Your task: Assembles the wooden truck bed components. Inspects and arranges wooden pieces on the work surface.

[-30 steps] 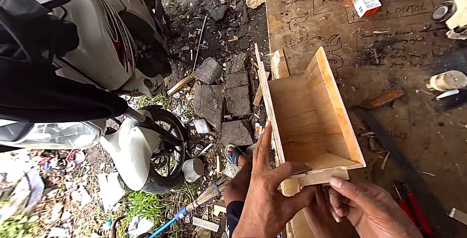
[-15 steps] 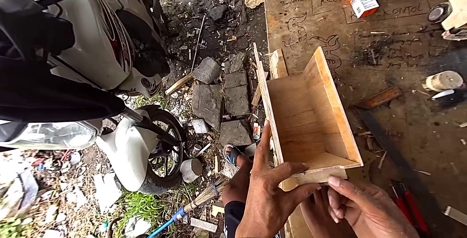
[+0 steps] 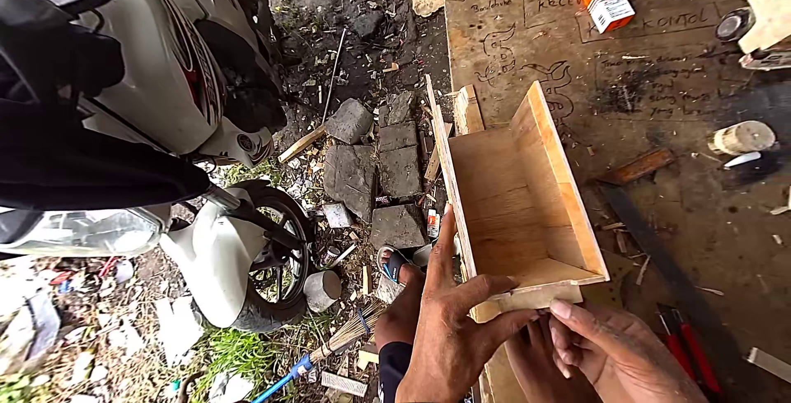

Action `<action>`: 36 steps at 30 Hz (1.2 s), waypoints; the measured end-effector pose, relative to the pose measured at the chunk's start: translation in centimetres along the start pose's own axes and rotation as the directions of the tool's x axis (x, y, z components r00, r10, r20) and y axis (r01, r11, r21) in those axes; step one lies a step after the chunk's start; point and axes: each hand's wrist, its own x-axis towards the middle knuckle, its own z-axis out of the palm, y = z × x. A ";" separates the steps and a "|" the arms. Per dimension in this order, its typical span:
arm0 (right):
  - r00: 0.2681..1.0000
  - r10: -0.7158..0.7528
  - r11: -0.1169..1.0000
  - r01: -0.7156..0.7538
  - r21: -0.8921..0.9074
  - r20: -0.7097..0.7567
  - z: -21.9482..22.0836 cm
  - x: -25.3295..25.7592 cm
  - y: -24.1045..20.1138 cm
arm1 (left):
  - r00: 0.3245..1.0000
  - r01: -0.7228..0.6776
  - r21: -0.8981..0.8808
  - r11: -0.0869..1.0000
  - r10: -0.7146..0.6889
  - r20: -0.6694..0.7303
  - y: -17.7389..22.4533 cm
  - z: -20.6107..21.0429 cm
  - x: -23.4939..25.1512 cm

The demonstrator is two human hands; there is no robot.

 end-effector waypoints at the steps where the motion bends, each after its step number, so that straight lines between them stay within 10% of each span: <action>1: 1.000 0.001 1.000 -0.001 0.000 0.003 0.0 0.0 0.0 | 1.000 -0.001 -0.003 1.000 0.001 0.001 0.0 0.0 0.0; 36: 0.999 -0.014 0.999 0.016 -0.043 0.043 -0.5 -0.9 -0.2 | 0.996 0.001 0.101 0.995 -0.010 0.083 0.5 -1.1 -0.5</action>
